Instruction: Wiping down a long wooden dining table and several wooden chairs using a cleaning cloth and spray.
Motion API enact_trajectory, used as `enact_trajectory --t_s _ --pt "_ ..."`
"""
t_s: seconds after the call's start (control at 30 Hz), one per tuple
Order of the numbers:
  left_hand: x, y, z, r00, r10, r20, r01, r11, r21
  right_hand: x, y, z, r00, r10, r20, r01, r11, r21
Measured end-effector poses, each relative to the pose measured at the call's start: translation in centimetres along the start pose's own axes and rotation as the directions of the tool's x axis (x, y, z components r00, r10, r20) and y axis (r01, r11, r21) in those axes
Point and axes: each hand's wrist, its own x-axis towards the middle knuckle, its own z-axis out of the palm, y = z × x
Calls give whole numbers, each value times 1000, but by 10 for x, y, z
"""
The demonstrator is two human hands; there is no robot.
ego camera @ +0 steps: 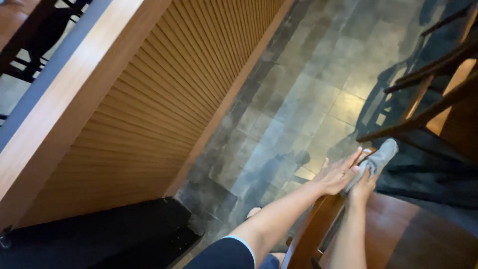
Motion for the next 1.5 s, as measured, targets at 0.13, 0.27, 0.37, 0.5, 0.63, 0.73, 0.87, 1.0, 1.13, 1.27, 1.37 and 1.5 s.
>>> enact_trajectory --t_s 0.13,0.27,0.37,0.5,0.63,0.73,0.87,1.0,1.13,1.27,1.37,1.5 --pt "4 3 1 996 82 -39 -82 997 -2 -44 -2 -9 990 142 -8 -142 990 -22" --pt "1 12 -3 999 34 -24 -35 999 -31 -174 27 -30 960 277 31 -278 960 22" --pt "-3 16 -6 993 113 -43 -116 991 -63 -218 95 -59 948 318 7 -308 925 -221" --pt "5 13 4 983 185 -23 -186 981 -59 -120 -8 -14 938 328 -114 -343 927 -152" --pt "14 0 23 998 49 33 -48 998 -39 0 -14 -4 986 107 -131 -103 994 38" --pt "8 2 44 995 94 13 -91 983 -160 11 20 -24 982 85 -171 -67 991 112" --pt "15 22 60 968 225 -110 -244 949 -198 -74 40 -57 951 281 -126 -270 958 98" --pt "0 64 44 999 -17 41 19 998 -51 -264 17 -97 843 531 -85 -530 847 33" --pt "7 37 49 993 83 -81 -87 995 -48 -358 6 -104 900 434 -49 -436 899 -46" --pt "10 13 54 968 186 -168 -202 975 -88 -273 -71 -59 918 386 -86 -396 894 -212" --pt "32 -35 65 962 202 -184 -230 963 -141 -164 -59 -20 993 79 -92 -94 982 -162" --pt "26 -39 53 980 120 -156 -143 979 -148 -121 -57 -6 985 30 -168 -15 996 91"
